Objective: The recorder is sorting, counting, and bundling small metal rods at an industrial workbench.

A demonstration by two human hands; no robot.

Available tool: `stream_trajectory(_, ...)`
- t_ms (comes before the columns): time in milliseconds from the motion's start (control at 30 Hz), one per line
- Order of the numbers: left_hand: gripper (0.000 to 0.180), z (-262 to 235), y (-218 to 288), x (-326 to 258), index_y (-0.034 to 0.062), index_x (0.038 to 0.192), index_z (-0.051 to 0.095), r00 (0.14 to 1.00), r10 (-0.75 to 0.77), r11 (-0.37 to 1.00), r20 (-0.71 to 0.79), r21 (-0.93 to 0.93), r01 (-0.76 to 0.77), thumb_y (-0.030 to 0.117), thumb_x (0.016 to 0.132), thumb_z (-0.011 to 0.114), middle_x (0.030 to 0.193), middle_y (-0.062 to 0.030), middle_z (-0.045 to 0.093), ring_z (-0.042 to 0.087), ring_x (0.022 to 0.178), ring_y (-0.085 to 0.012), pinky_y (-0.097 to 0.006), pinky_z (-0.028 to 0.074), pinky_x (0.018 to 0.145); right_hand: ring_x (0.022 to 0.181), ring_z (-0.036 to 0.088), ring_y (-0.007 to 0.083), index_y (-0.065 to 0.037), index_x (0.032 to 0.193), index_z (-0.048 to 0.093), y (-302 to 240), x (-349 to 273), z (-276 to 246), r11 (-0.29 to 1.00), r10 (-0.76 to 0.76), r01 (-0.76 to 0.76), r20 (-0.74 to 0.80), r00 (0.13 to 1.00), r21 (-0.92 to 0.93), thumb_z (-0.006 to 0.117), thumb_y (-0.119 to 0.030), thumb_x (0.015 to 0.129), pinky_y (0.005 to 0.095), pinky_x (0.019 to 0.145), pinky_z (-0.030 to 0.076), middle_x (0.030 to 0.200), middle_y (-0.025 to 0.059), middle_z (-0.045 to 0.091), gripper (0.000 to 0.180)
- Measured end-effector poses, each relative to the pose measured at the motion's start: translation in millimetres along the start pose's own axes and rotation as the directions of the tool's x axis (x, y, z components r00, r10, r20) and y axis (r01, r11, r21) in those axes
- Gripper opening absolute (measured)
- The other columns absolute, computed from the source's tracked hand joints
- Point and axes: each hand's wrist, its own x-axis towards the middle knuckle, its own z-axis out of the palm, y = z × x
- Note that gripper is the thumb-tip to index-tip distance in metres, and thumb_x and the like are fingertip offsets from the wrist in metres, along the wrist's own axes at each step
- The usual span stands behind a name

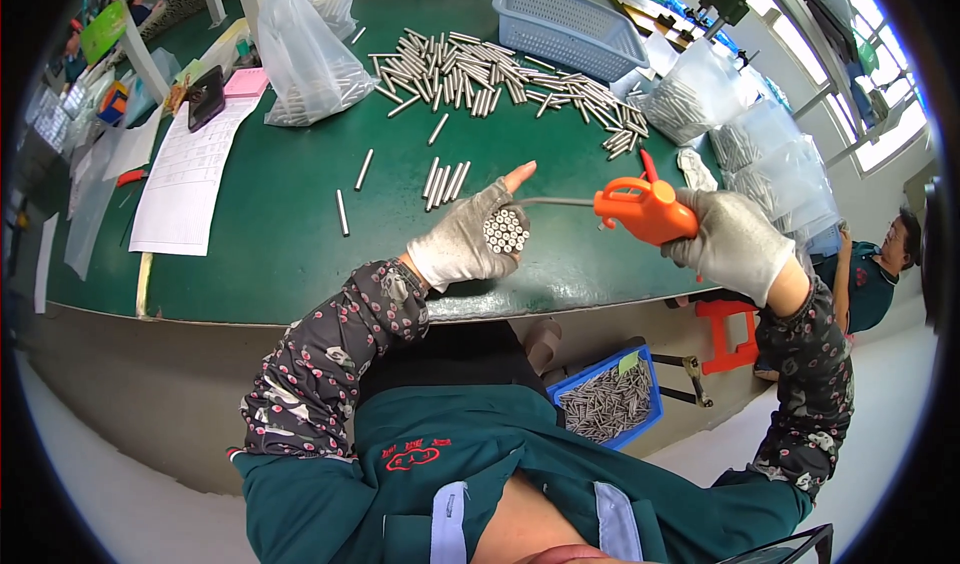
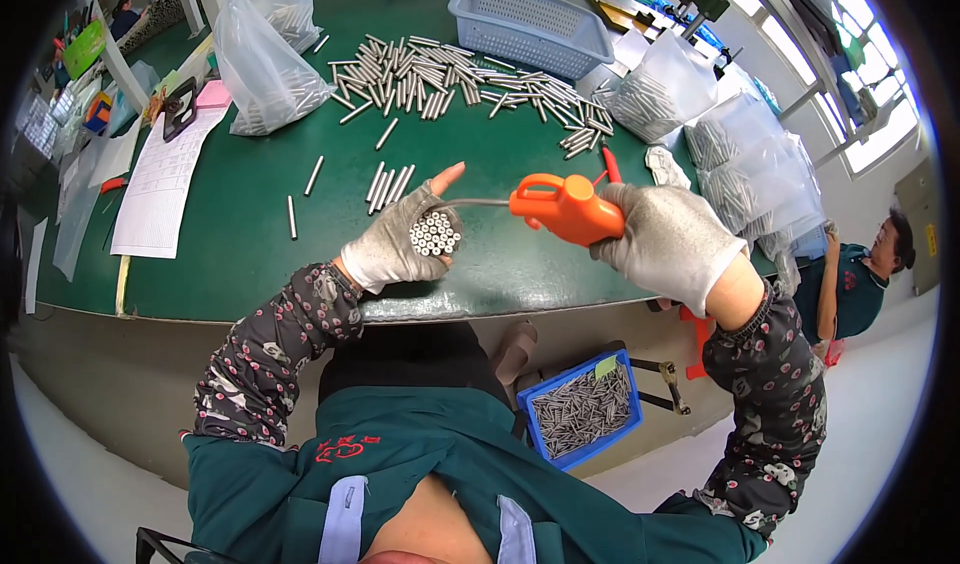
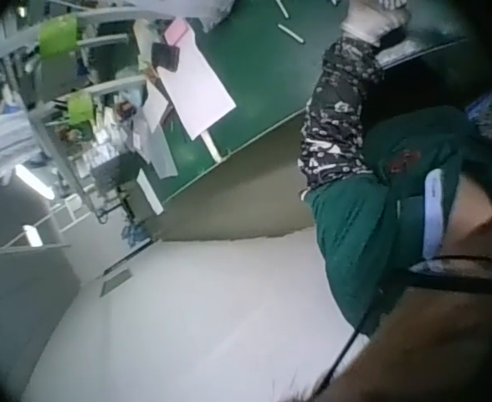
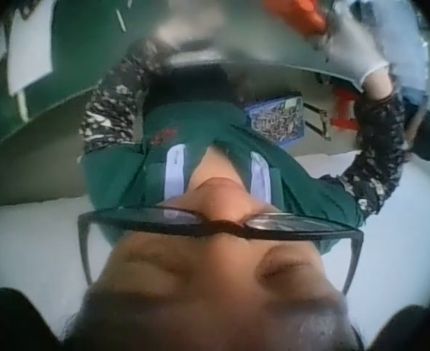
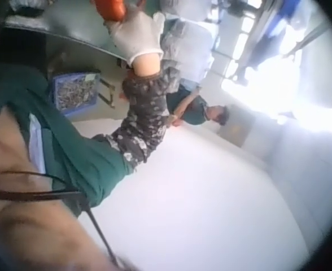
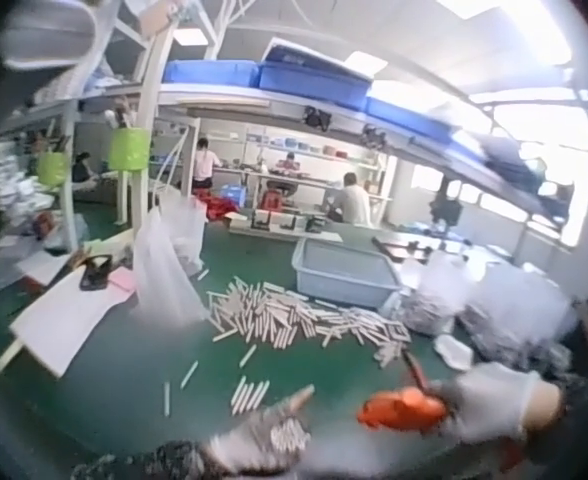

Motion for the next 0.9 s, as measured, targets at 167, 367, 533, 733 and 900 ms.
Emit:
stream_trajectory(167,0.095,-0.8,-0.3,0.8,0.0109,0.142,0.019,0.999,-0.031,0.999,0.043,-0.043,0.033,-0.002,0.060,0.067,0.085,0.0028,0.053,0.049,0.073,-0.0062,-0.019,0.043,0.071,0.054,0.062,0.0230,-0.004,0.104,0.058,16.0,-2.0,4.2,0.989,-0.139,0.132,-0.097,0.986,-0.070,0.063,-0.019,0.073,0.0330,0.057,0.049,0.062,0.0123,0.061,0.034)
stream_trajectory(367,0.094,-0.8,0.9,0.4,0.0110,0.142,0.021,0.999,-0.018,0.999,0.041,-0.038,0.019,-0.003,0.061,0.067,0.084,0.0028,0.052,0.050,0.073,-0.0060,-0.019,0.043,0.071,0.047,0.061,0.0182,-0.004,0.101,0.059,14.7,-10.9,0.5,1.000,-0.025,0.026,-0.054,0.998,0.015,0.063,-0.018,0.074,0.0306,0.054,0.049,0.056,0.0086,0.060,0.031)
stream_trajectory(533,0.094,-0.5,1.2,-0.4,0.0111,0.141,0.022,0.998,-0.045,0.997,0.035,-0.067,0.048,-0.004,0.060,0.066,0.084,0.0030,0.052,0.049,0.073,-0.0058,-0.019,0.043,0.070,0.047,0.061,0.0181,-0.004,0.100,0.058,13.9,-10.5,3.4,0.998,-0.052,0.050,-0.066,0.996,-0.034,0.062,-0.018,0.074,0.0309,0.054,0.049,0.056,0.0086,0.060,0.030)
stream_trajectory(733,0.095,-0.6,0.6,0.1,0.0110,0.142,0.021,0.999,-0.025,0.997,0.043,-0.070,0.028,-0.006,0.059,0.066,0.084,0.0030,0.052,0.050,0.073,-0.0057,-0.018,0.043,0.069,0.058,0.063,0.0258,-0.004,0.102,0.059,12.3,-13.5,5.2,0.998,-0.063,0.062,-0.072,0.995,-0.023,0.064,-0.020,0.072,0.0347,0.061,0.049,0.061,0.0122,0.061,0.034)
stream_trajectory(900,0.096,-0.9,0.0,0.1,0.0094,0.141,0.020,0.998,-0.039,0.993,0.054,-0.108,0.044,-0.008,0.059,0.066,0.083,0.0028,0.051,0.050,0.072,-0.0055,-0.018,0.044,0.069,0.073,0.062,0.0324,-0.004,0.103,0.060,1.4,-11.4,1.7,1.000,-0.010,0.010,-0.019,1.000,-0.015,0.067,-0.022,0.069,0.0386,0.069,0.048,0.075,0.0178,0.063,0.040)
